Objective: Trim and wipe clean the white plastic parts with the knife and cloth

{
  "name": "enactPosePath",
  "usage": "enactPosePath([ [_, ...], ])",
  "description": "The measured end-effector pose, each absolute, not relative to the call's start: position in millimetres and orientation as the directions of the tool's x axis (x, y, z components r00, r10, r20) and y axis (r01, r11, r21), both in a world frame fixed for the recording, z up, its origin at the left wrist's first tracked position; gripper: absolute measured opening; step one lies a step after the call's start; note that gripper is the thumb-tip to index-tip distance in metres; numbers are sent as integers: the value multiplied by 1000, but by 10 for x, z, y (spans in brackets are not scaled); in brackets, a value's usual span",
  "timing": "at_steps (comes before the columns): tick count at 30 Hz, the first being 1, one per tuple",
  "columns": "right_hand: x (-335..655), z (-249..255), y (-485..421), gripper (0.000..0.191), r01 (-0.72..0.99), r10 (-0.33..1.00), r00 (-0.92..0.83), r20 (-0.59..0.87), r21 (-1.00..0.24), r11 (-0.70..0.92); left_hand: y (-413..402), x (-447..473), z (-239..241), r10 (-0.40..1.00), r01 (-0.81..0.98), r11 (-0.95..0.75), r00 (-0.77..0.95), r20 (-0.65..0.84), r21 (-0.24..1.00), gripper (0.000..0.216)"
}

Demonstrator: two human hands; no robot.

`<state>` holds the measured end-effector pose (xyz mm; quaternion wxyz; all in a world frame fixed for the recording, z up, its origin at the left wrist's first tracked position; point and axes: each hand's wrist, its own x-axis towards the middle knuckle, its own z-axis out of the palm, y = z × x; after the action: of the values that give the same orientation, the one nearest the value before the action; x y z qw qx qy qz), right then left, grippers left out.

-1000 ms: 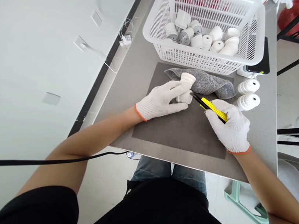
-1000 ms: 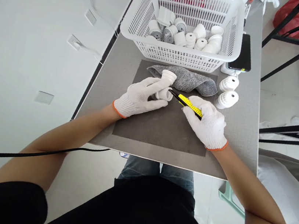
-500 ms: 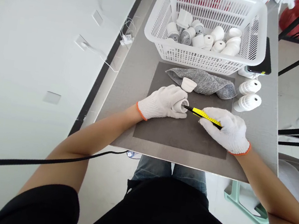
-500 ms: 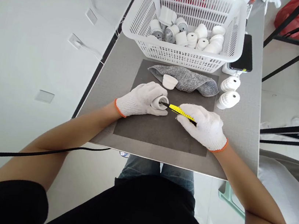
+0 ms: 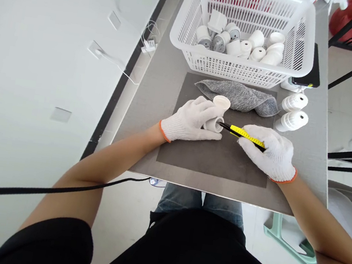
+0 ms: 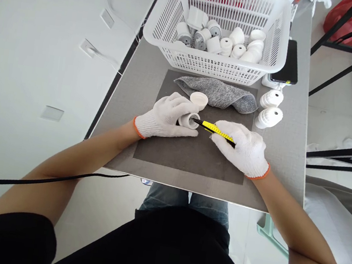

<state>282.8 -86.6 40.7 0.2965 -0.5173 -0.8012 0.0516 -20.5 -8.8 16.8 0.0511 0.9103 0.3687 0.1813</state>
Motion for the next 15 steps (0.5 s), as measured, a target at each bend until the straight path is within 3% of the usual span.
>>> enactPosePath([
  [3,2791,391,-884,25,810,875,-237,422,-412,418,-90,-192,146,679,650,-731,660,322,209,57],
  [7,2772,398,-894,25,807,880,-308,361,-390,443,-75,-204,192,601,569,-799,737,309,197,53],
  [15,2795,387,-885,26,828,887,-244,391,-392,400,-53,-281,238,550,515,-835,783,290,193,64],
])
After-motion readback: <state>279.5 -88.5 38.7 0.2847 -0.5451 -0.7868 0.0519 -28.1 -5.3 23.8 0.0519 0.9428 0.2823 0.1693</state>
